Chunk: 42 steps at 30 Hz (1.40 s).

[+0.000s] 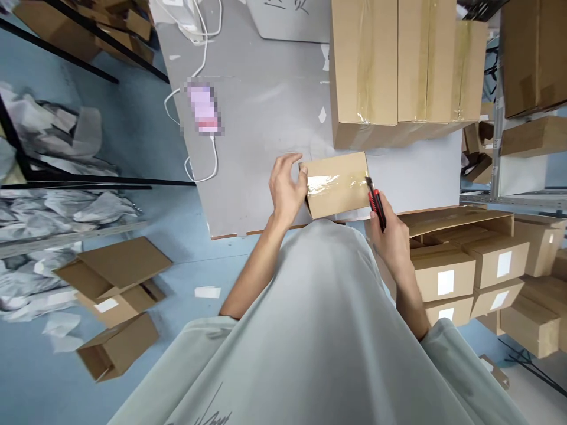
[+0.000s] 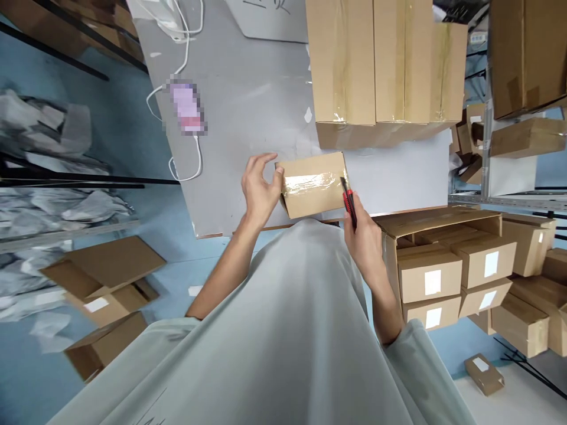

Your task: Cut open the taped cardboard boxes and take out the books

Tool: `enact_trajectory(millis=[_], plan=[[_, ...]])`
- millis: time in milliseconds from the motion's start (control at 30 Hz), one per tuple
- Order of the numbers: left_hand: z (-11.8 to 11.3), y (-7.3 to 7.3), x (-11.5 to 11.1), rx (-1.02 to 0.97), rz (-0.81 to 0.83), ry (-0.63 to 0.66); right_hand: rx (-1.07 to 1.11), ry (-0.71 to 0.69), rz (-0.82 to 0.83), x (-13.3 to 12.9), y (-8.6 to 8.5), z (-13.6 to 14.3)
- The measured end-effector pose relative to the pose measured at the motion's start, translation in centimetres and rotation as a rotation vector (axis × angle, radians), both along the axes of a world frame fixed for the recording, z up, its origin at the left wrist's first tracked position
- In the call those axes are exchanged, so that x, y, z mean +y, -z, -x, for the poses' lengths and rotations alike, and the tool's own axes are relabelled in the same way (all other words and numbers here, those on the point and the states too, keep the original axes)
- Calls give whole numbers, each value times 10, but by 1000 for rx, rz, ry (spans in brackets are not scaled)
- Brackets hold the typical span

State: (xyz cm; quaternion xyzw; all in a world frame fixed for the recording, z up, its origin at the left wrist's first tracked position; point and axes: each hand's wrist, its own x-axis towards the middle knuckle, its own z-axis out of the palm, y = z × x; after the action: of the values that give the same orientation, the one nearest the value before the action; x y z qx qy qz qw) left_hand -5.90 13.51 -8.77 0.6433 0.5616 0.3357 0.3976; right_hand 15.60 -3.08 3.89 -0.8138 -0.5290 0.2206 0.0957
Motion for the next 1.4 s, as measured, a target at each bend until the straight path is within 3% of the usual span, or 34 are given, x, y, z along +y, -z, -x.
enact_trajectory(millis=[133, 200, 267, 567, 867, 1067, 1233, 1400], plan=[[-51, -24, -19, 66, -65, 318, 65, 71, -37, -3, 29, -37], [-73, -25, -25, 77, -50, 443, 109, 86, -11, -3, 36, -45], [-86, -20, -28, 98, -48, 485, 141, 89, -8, -1, 40, -48], [-83, -10, -27, 159, -55, 471, 195, 24, -4, 28, 66, -44], [-80, 1, -31, 319, -213, 529, 93, -23, 22, 25, 70, -33], [-78, 1, -34, 327, -245, 549, -19, -36, 142, 33, 56, -20], [-77, 3, -34, 303, -224, 554, -171, -58, 375, 64, 20, 2], [-78, 5, -36, 283, -220, 549, -222, -71, 524, 56, -14, 18]])
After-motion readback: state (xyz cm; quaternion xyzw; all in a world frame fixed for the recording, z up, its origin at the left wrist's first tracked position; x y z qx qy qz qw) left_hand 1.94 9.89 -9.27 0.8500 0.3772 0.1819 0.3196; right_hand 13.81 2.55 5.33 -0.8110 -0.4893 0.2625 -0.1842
